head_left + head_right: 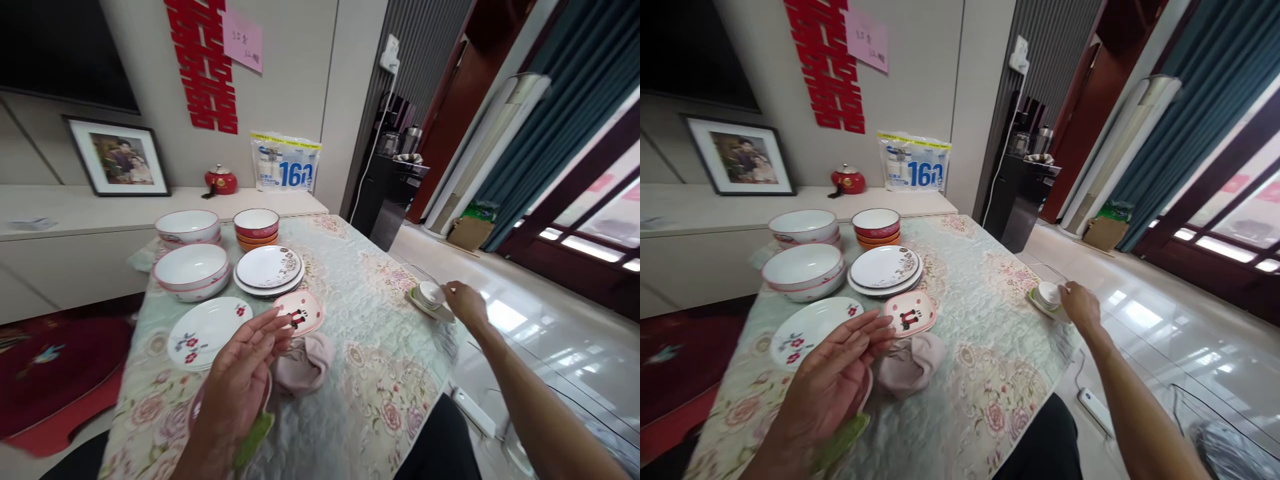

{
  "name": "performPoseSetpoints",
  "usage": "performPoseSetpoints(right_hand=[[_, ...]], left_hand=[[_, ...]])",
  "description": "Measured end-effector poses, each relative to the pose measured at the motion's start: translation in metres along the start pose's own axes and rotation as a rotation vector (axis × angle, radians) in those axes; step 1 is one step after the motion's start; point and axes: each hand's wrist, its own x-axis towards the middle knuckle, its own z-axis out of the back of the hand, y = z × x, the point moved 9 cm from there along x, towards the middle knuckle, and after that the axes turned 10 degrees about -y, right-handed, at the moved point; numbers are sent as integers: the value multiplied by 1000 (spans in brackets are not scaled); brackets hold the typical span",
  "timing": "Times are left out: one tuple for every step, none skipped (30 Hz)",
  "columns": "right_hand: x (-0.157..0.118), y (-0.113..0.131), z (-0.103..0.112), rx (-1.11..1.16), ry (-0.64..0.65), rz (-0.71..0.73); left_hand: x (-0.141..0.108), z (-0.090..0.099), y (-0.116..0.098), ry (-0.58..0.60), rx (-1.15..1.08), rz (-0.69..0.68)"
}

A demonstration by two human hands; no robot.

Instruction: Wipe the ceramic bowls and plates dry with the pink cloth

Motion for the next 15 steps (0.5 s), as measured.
performPoseSetpoints(right_hand=[[-5, 10, 7, 12, -26, 26], [-11, 23, 13, 33, -44, 61], [-20, 38, 18, 61, -49, 99], [-32, 56, 20, 98, -42, 144], [-47, 76, 22, 153, -27, 207], [-66, 100, 26, 253, -23, 305], [-87, 123, 30, 354, -21, 383], [-112, 147, 33, 460, 20, 471], [-139, 171, 35, 568, 82, 562], [-166, 193, 35, 654, 154, 635], [-193, 213, 35, 715, 240, 703], [-217, 232, 34, 762, 311, 755], [-237, 248, 33, 797, 365, 794], [-253, 263, 33, 814, 402, 824], [-265, 277, 32, 819, 425, 847]], left_hand=[[1, 3, -6, -19, -29, -41], [2, 7, -12, -38, -55, -84], [3, 12, -19, -71, -81, -137], [4, 17, -26, -103, -99, -193], [4, 23, -33, -137, -108, -246], [5, 28, -40, -169, -113, -291], [5, 33, -45, -195, -115, -327], [5, 38, -51, -223, -118, -363], [4, 42, -55, -244, -114, -394], [4, 46, -59, -273, -106, -421], [4, 49, -62, -300, -94, -445], [3, 53, -64, -326, -78, -465], [3, 56, -66, -353, -61, -483], [3, 59, -67, -375, -43, -500], [3, 61, -68, -393, -24, -516]])
